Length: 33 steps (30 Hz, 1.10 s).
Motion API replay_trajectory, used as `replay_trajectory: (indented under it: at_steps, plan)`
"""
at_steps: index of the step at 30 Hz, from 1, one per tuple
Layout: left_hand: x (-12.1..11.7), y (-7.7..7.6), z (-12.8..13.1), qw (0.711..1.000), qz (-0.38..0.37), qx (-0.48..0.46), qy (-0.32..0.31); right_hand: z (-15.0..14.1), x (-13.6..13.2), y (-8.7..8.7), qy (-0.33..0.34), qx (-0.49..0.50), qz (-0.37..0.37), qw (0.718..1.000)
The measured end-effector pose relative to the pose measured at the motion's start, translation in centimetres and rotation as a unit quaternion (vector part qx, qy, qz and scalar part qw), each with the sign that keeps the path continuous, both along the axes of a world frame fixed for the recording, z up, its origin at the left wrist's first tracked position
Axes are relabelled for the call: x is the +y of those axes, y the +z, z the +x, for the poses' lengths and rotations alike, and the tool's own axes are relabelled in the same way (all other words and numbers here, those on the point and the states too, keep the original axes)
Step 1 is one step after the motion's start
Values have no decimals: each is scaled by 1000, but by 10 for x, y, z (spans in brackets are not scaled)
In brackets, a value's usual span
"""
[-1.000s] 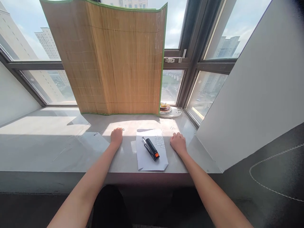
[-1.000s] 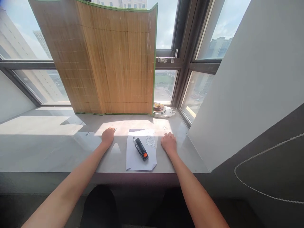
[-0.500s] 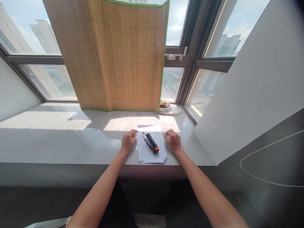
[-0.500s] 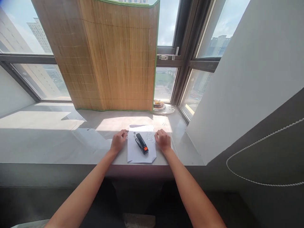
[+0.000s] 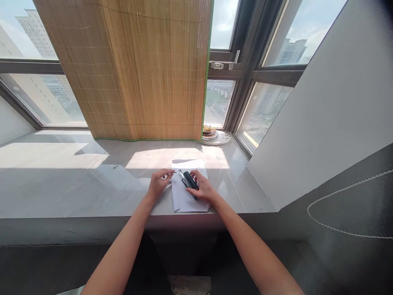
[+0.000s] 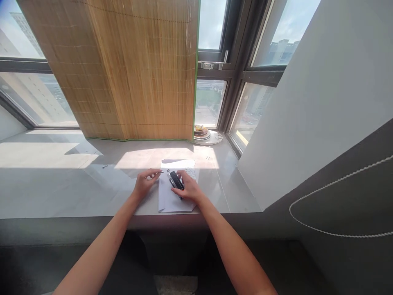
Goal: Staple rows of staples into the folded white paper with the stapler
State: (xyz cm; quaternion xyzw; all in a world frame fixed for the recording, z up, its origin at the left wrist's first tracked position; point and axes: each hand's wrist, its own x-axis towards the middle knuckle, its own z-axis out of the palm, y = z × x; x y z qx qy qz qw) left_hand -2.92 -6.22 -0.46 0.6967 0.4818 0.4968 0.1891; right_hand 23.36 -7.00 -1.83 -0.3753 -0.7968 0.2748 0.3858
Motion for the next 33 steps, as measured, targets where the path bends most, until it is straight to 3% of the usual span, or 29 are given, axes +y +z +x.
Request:
replay_trajectory:
  at_steps: [5,14,20,25,33]
  plan:
    - [-3,3,0,1000,-14,7,-7,1,-2,1,1,25,-12,1000]
    - [-2,-2,-2,999,-24,4,-31,2,-3,-2,-11,31,28,999]
    - [-5,-1,0,996,-26,12,-85,4,-4,-5,-8,79,57,995]
    - [-8,0,1,990,-49,9,-134,6,-4,-3,-20,105,38,994]
    - [-9,1,0,987,-55,17,-151,6,-5,0,-20,126,24,991]
